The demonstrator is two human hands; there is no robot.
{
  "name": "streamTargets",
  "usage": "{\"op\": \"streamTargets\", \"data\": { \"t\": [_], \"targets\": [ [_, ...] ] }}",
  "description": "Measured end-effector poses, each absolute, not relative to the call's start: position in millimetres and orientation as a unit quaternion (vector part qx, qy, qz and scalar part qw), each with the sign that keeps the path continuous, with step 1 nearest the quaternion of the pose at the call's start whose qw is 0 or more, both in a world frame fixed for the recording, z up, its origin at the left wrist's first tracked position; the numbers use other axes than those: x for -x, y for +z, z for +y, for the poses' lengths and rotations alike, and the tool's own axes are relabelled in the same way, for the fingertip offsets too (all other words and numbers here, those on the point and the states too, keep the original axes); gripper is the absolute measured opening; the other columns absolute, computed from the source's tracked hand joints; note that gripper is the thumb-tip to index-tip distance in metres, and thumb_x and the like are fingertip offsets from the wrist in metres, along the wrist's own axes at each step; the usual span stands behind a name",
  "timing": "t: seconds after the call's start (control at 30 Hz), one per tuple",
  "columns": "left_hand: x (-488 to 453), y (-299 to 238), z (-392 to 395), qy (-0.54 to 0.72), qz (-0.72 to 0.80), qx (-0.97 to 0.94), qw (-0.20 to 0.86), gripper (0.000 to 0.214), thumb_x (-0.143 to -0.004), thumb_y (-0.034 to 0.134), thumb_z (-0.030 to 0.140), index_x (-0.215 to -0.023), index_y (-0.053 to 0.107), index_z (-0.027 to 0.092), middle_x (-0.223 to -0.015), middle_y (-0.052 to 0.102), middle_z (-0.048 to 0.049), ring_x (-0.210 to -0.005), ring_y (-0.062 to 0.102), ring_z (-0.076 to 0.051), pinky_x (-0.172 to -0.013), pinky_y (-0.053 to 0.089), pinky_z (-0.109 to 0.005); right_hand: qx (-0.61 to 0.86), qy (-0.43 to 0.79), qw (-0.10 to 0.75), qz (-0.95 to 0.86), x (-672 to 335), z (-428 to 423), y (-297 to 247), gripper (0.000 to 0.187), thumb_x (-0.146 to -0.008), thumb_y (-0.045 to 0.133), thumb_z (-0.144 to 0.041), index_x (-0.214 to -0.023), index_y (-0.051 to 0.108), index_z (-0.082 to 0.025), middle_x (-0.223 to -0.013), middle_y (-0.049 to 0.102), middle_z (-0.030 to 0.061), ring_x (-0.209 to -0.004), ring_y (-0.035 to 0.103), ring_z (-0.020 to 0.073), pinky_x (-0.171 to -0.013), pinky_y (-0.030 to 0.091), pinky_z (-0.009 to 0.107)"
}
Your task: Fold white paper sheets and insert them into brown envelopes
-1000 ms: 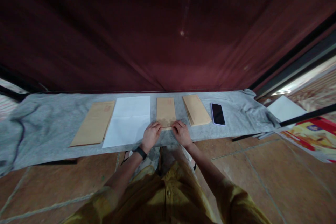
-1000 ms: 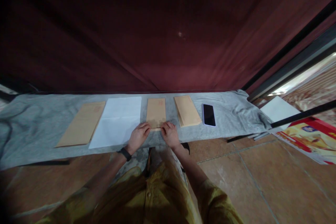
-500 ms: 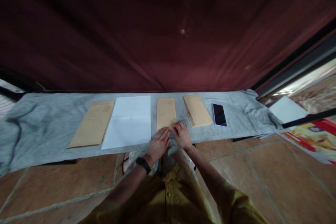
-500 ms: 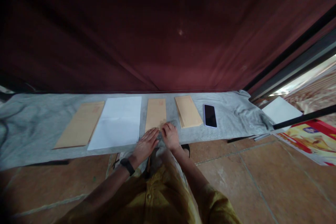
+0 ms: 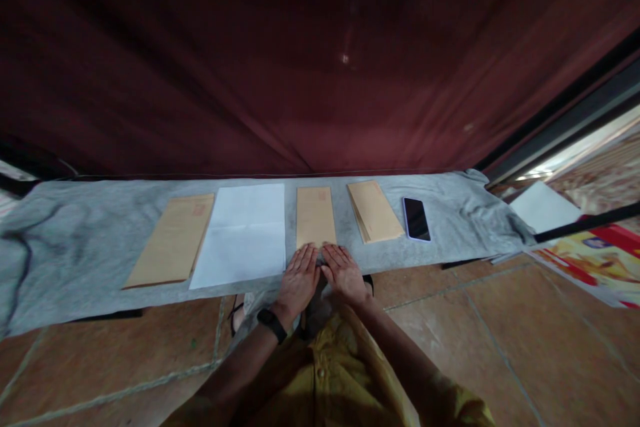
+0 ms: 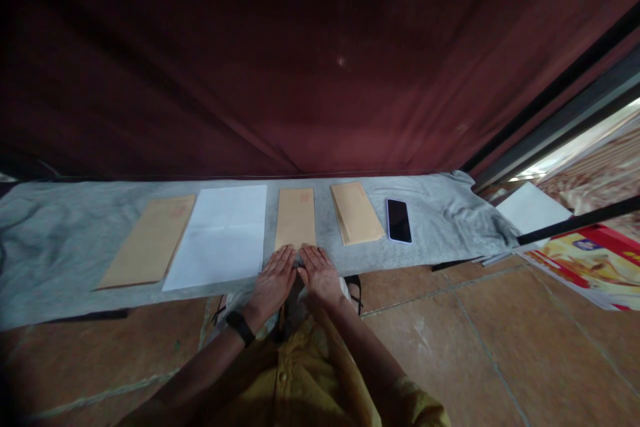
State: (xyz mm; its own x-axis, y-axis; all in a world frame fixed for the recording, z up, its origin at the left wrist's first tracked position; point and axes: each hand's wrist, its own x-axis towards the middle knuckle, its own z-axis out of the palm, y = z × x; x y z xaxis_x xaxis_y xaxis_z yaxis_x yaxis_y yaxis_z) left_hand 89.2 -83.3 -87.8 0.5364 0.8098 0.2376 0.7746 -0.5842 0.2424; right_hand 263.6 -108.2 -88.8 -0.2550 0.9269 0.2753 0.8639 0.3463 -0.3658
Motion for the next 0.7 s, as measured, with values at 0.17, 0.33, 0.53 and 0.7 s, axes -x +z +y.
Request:
{"op": "streamTargets", "data": {
  "t": [0.17,0.33,0.53,0.7],
  "targets": [
    [-85,-84,-86,0.146,0.485,-0.862,0.033,0.050,-0.101,0.037,0.028,-0.144,0.048,0.006,-0.151,0.051,-0.0197,-0.146,0.041,-0.027,-0.120,0.037,-0.045,0.584,0.046,0.215,-0.781,-273,-114,-89,0.048,-0.106,0.041,-0.030,-0.150,0.045,-0.013,-0.153,0.050,0.0120,-0.142,0.046,0.0232,-0.122,0.033,0.045],
    [-82,-79,-86,0.110,0.524,-0.845,0.015,0.050,-0.102,0.034,0.029,-0.142,0.051,0.004,-0.150,0.052,-0.0196,-0.143,0.046,-0.027,-0.118,0.039,-0.044,0.596,0.034,0.229,-0.769,-276,-118,-88,0.047,-0.106,0.040,-0.029,-0.149,0.047,-0.014,-0.151,0.052,0.0105,-0.141,0.047,0.0229,-0.122,0.032,0.045],
    [-82,-71,-82,0.095,0.550,-0.830,0.010,0.047,-0.101,0.035,0.026,-0.138,0.055,0.004,-0.145,0.056,-0.0222,-0.138,0.051,-0.029,-0.115,0.040,-0.045,0.602,0.024,0.238,-0.762,-274,-119,-87,0.046,-0.105,0.041,-0.029,-0.147,0.050,-0.014,-0.150,0.054,0.0102,-0.140,0.048,0.0243,-0.121,0.032,0.047],
    [-86,-77,-84,0.101,0.535,-0.839,-0.008,0.052,-0.100,0.033,0.024,-0.145,0.047,0.002,-0.150,0.051,-0.0225,-0.142,0.046,-0.028,-0.115,0.041,-0.045,0.601,0.002,0.248,-0.760,-260,-114,-86,0.045,-0.105,0.042,-0.030,-0.144,0.054,-0.013,-0.149,0.055,0.0116,-0.142,0.046,0.0263,-0.122,0.032,0.049]
  ]
}}
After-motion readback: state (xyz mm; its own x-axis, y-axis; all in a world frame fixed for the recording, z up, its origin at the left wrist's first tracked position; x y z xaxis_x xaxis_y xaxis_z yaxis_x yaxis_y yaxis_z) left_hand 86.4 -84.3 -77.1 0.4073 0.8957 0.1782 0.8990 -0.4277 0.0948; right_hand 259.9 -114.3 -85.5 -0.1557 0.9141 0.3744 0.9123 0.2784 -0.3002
